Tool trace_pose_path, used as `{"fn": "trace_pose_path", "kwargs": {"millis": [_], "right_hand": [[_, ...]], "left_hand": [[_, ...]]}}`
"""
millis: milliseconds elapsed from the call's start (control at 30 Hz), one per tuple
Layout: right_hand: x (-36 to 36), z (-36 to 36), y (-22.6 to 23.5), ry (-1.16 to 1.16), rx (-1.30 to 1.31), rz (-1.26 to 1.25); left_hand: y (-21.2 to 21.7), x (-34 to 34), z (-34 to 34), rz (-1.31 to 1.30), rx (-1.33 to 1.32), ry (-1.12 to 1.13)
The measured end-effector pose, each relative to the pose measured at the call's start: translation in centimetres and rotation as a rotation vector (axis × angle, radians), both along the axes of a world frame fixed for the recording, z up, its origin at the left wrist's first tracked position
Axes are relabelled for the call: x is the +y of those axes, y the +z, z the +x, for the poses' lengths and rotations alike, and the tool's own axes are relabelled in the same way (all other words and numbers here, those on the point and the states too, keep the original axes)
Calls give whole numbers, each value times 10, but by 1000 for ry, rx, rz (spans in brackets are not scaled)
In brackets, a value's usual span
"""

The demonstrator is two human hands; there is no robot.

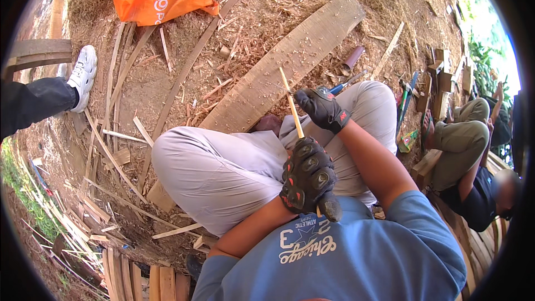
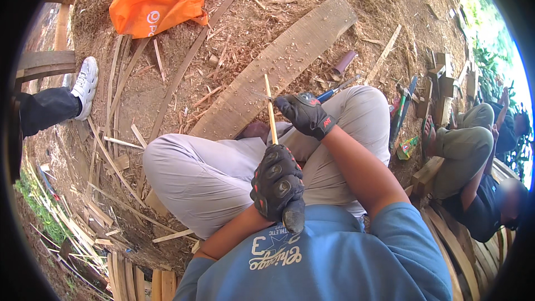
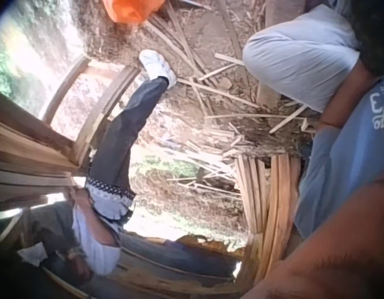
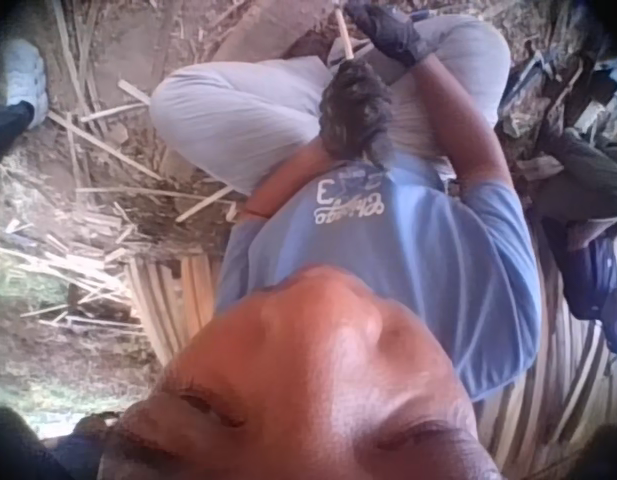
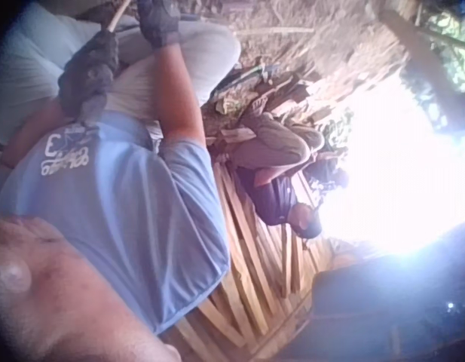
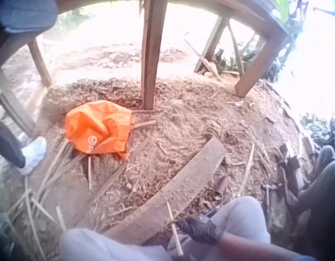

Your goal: The person sits on the ground and uses a knife to sharpen a thin wooden stick. They hold the stick with one hand and the knife with the other, repeatedly scraping the blade along the wood to create a pointed tip. The person occasionally pauses to inspect the stick before continuing the sharpening process.

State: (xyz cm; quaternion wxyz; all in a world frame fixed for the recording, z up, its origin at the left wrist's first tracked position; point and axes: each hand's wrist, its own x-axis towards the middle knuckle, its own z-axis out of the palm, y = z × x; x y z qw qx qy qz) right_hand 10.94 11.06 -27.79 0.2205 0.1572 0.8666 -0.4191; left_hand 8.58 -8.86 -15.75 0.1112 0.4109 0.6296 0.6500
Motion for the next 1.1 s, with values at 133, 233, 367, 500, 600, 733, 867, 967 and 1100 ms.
{"fn": "trace_pose_path", "kwargs": {"millis": [133, 233, 367, 500, 600, 733, 867, 967, 1100], "right_hand": [[-5, -4, -14, -78, 47, -31], [-13, 4, -13, -140, 120, -83], [-12, 1, -6, -61, 63, -42], [-10, 3, -12, -35, 37, 8], [-13, 3, -14, -64, 71, 7], [-15, -7, -8, -102, 31, 45], [-7, -15, -5, -61, -33, 47], [-13, -4, 11, -72, 83, -5], [-8, -8, 15, -95, 64, -6]], "left_hand": [[2, 0, -2, -19, 9, 3], [-1, -1, -3, -20, 16, 18], [-1, -2, -2, -3, 9, 21], [9, 1, -11, 26, -9, 32], [4, 1, -6, 43, 18, 113], [4, 0, -5, 14, 51, 116], [1, 2, -3, 49, 53, 99], [2, 2, -6, 28, 88, 103], [8, 3, -14, 18, 119, 3]]}}
